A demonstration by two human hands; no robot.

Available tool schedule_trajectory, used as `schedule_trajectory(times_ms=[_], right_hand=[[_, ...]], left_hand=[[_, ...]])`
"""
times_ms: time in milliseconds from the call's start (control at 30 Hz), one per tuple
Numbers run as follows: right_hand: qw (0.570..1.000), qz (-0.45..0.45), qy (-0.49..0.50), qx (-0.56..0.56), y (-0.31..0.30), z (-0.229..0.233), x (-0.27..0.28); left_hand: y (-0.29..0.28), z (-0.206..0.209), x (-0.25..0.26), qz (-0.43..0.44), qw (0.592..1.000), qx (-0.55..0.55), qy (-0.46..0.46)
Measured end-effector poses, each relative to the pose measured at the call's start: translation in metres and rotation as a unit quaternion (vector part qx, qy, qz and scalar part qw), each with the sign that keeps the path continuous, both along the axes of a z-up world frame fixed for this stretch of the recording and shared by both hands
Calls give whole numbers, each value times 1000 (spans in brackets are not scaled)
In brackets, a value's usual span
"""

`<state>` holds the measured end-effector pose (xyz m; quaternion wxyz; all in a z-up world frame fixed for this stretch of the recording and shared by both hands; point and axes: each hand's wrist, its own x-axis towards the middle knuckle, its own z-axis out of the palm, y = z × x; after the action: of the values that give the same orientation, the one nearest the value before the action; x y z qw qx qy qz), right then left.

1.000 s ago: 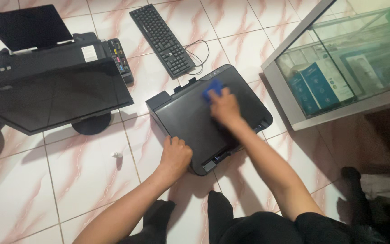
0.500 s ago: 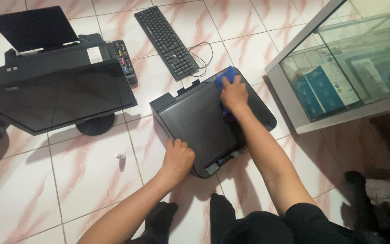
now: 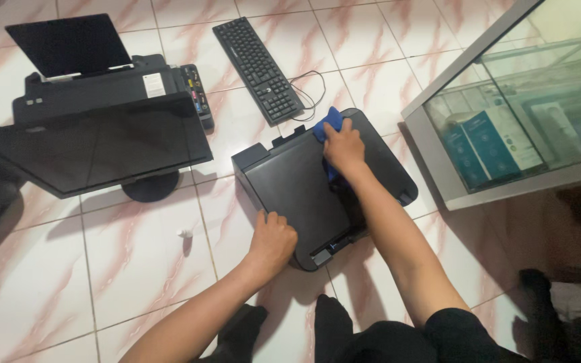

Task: The person wipes the exterior of a printer with a cloth and wipes the ink tank area.

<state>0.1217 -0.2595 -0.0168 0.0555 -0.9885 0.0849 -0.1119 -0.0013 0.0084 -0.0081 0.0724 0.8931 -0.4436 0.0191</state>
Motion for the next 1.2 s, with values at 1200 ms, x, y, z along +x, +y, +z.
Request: schedule_trajectory(times_ms=[1200], right_hand=[[987, -128, 96, 20, -91, 1, 19]], left_hand=[[-8, -3, 3, -8, 999, 32, 12]])
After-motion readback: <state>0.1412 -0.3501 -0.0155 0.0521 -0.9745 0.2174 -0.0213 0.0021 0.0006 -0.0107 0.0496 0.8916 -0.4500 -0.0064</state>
